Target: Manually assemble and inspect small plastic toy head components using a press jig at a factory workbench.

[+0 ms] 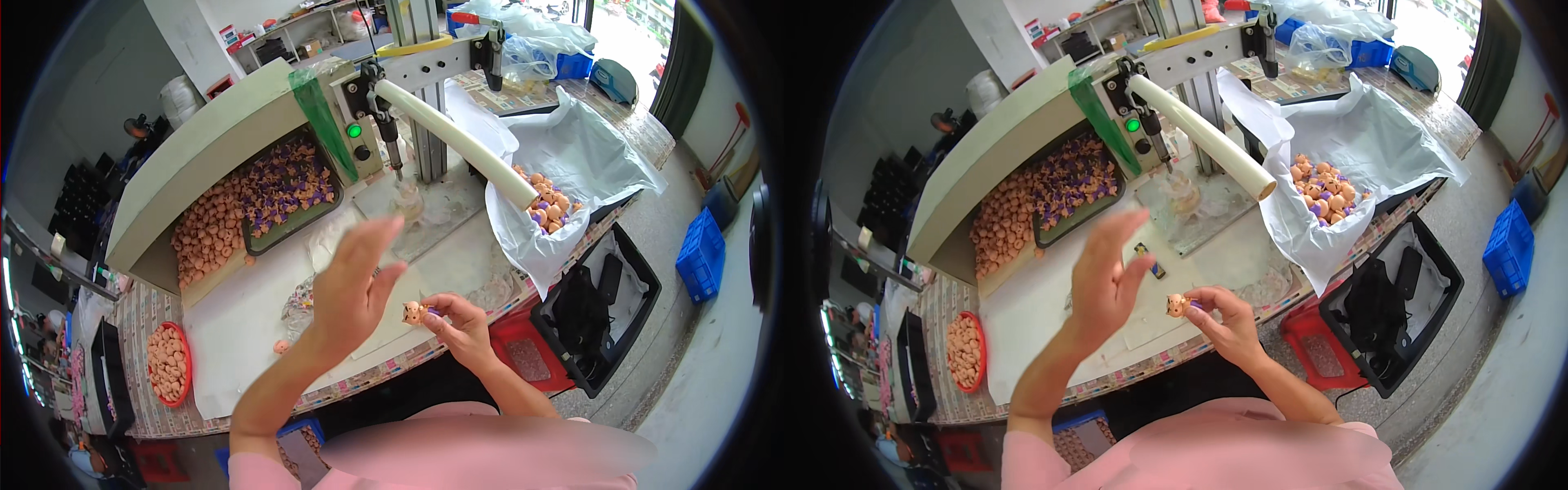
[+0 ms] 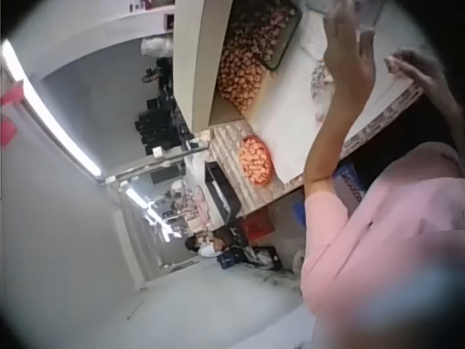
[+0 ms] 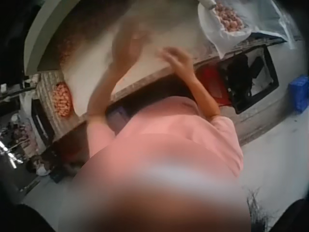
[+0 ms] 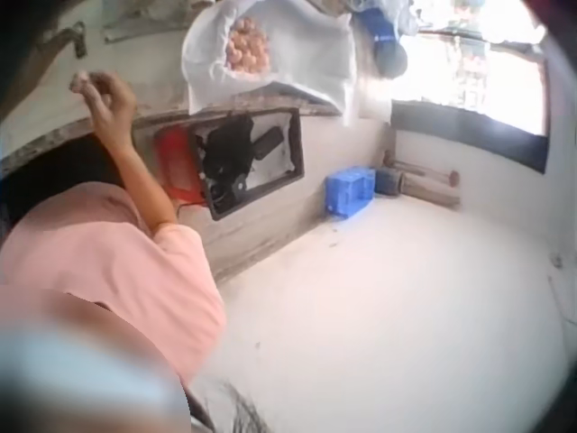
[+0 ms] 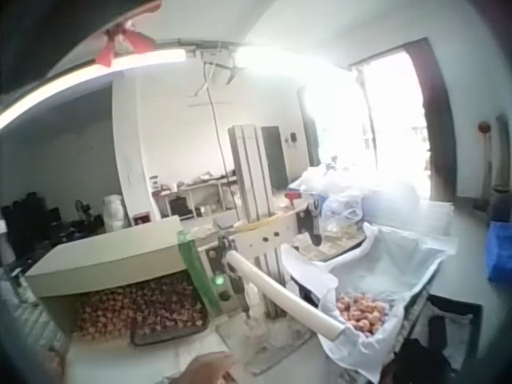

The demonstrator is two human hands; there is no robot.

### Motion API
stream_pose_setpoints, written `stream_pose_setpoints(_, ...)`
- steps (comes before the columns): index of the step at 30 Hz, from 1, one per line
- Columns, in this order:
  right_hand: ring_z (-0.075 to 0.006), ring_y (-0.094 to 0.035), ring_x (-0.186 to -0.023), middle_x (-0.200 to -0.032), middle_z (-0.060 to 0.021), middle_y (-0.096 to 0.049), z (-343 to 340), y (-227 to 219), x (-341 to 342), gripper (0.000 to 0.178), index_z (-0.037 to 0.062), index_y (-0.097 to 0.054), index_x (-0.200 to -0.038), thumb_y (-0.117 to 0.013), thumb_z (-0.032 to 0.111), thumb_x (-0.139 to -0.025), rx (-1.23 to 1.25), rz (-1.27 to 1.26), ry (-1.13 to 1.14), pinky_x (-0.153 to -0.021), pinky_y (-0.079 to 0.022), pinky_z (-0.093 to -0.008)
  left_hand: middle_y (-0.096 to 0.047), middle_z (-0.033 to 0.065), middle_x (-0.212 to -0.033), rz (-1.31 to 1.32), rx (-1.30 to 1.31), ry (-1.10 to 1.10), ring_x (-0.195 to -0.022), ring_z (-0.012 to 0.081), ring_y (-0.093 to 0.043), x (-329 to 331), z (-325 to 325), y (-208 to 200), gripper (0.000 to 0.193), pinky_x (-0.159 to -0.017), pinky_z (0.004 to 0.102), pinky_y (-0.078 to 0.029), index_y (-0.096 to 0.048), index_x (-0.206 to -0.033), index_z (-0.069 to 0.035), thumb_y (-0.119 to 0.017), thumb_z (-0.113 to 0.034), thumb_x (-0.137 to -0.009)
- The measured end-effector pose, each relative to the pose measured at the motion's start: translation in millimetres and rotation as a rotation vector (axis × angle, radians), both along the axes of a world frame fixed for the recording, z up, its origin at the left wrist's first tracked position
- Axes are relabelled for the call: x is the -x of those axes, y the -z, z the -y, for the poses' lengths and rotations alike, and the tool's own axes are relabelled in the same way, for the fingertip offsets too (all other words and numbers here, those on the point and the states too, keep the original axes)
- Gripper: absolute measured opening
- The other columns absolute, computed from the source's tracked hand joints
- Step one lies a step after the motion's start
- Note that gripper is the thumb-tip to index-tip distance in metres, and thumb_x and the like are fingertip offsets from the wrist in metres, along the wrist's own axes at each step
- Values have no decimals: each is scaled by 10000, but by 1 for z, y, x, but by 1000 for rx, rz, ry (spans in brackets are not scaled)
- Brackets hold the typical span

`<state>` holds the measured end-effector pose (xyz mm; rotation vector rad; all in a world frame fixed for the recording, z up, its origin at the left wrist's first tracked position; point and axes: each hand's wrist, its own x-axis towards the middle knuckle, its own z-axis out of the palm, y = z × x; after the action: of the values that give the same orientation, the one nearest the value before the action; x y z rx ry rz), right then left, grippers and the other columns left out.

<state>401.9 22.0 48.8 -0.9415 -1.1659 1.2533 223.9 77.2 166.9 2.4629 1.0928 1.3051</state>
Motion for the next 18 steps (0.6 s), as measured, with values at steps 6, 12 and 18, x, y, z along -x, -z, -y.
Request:
stream_pose_setpoints(6,-106,-599,-914,-999,-56,-641,10,3,40,287,-47,-608,-1105,-691,87,-866,18,7,-169,-815,-483,-235,-601,131,-1115,190,630,69,-781,194,-597,50,72,92,506,-627,240,-475,-507,-1317,-74,-673,-253,-874)
stream_pose_setpoints(12,-163,-625,-812,-912,-77,-654,20,9,88,330,-24,-629,-1070,-730,170,-823,-177,362,-169,-719,-493,-261,-598,84,-939,524,583,-20,-701,92,-533,84,99,118,411,-607,219,-444,-537,-1230,-27,-645,-257,-907)
stream_pose_setpoints(18,-243,-554,-606,-713,-93,-562,15,5,117,276,29,-632,-867,-722,284,-810,-567,653,-172,-530,-427,-330,-543,20,-740,509,678,33,-623,91,-496,118,109,126,350,-592,228,-433,-549,-991,-9,-533,-357,-969)
